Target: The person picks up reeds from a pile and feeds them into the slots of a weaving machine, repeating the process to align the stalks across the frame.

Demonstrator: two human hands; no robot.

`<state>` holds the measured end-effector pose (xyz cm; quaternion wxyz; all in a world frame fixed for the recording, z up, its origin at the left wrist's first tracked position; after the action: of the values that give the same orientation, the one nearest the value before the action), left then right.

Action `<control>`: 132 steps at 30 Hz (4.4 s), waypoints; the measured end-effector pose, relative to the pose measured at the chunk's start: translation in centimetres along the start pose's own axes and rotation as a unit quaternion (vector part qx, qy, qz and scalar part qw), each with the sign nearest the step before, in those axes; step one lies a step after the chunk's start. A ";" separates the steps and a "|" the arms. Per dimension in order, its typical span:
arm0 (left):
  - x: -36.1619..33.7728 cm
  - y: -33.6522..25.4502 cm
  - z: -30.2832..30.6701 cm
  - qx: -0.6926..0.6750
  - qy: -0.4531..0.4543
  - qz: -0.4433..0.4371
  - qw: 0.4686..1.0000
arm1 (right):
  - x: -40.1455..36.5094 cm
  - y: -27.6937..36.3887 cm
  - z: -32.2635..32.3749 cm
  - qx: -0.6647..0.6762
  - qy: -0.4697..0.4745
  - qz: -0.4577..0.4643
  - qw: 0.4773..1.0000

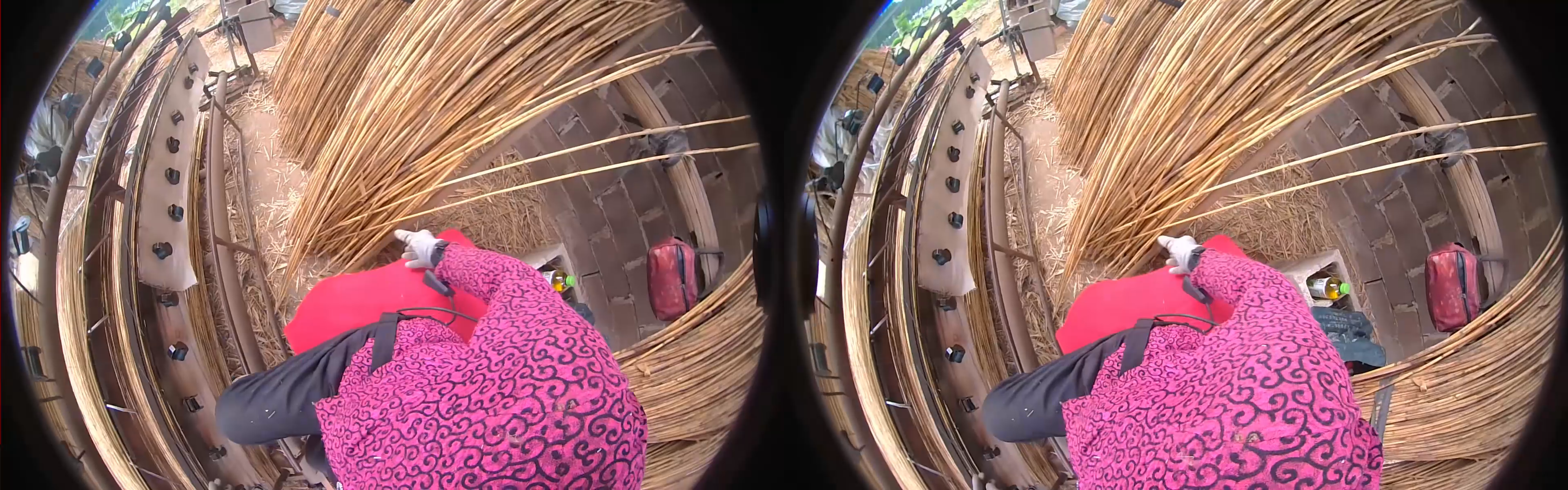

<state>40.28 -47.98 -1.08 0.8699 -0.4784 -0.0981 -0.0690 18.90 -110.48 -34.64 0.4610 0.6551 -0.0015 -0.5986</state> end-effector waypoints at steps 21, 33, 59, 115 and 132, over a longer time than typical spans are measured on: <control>7.8 4.4 -18.3 -0.205 0.135 -0.019 0.969 | -11.0 23.6 24.2 0.077 -0.435 0.443 0.780; 7.1 2.4 -17.5 -0.114 0.098 -0.073 0.986 | -7.0 24.2 18.7 0.264 -0.306 0.313 0.859; 7.5 -1.0 -19.6 -0.221 0.158 -0.041 0.961 | -49.9 41.9 -2.7 0.047 0.077 0.734 0.674; -18.0 2.7 -0.6 -0.481 -0.211 0.230 0.819 | -52.8 2.0 -38.7 -0.378 0.462 0.802 0.007; -30.4 13.5 17.4 -0.613 -0.645 0.043 0.454 | -52.9 -1.5 -40.6 -0.513 0.588 0.603 0.166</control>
<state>11.80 -25.29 -10.22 0.0415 -0.7996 -0.5426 0.2539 35.00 -55.94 0.12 0.7741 0.2235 0.1832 0.5633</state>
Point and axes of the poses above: each hand's wrist, its own x-axis towards the middle knuckle, its own z-axis out of the back of the hand, y = z × x, the point moved 9 cm from there along x, towards the middle knuckle, and after that the axes turned 2 degrees about -x, right-handed, at the moved point
